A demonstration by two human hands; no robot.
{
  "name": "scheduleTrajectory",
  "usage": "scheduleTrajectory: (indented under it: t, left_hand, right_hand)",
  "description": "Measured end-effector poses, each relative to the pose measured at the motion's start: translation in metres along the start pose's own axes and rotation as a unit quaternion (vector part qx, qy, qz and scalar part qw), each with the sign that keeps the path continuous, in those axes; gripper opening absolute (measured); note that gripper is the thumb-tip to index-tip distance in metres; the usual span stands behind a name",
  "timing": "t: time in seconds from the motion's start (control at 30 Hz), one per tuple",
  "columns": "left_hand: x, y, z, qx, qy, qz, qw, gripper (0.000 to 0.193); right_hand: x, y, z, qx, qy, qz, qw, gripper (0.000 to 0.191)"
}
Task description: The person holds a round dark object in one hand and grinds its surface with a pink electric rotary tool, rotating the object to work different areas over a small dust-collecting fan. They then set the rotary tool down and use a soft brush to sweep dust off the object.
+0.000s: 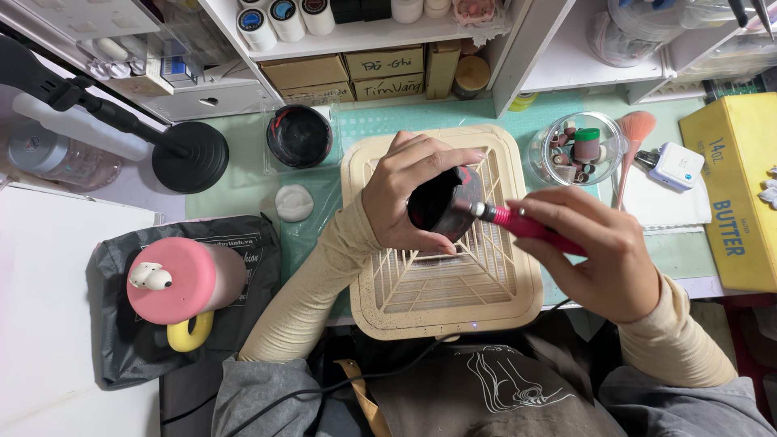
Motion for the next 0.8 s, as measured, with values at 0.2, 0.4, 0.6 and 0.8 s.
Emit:
scheduleTrajectory:
  t: [0.2, 0.4, 0.6, 0.8]
  left_hand:
    - [0.0, 0.001, 0.0, -0.006, -0.004, 0.003, 1.0, 0.098]
    - [-0.001, 0.001, -0.001, -0.016, -0.004, 0.003, 1.0, 0.097]
    - [0.001, 0.0, -0.001, -0.018, 0.003, -0.001, 1.0, 0.096]
    - [0.0, 0.0, -0.002, -0.016, 0.001, -0.001, 1.0, 0.096]
  right_hand:
    - [0.0, -0.007, 0.003, 0.036, 0.016, -0.001, 0.999, 0.038]
    - [0.0, -0.01, 0.006, 0.046, 0.005, 0.002, 0.999, 0.036]
    - [0.0, -0.012, 0.005, 0.049, -0.005, 0.017, 0.999, 0.038]
    - [-0.003, -0.009, 0.007, 0.051, -0.004, 0.01, 0.999, 0.038]
Point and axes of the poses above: each hand's wrist, its own x-axis away from the middle knuckle, its own z-axis out of the back of the hand, y = z × x, the point moved 3 cm from there along -x, towards the middle knuckle, and after that the axes turned 11 degrees about -z, right-handed, at the moved point
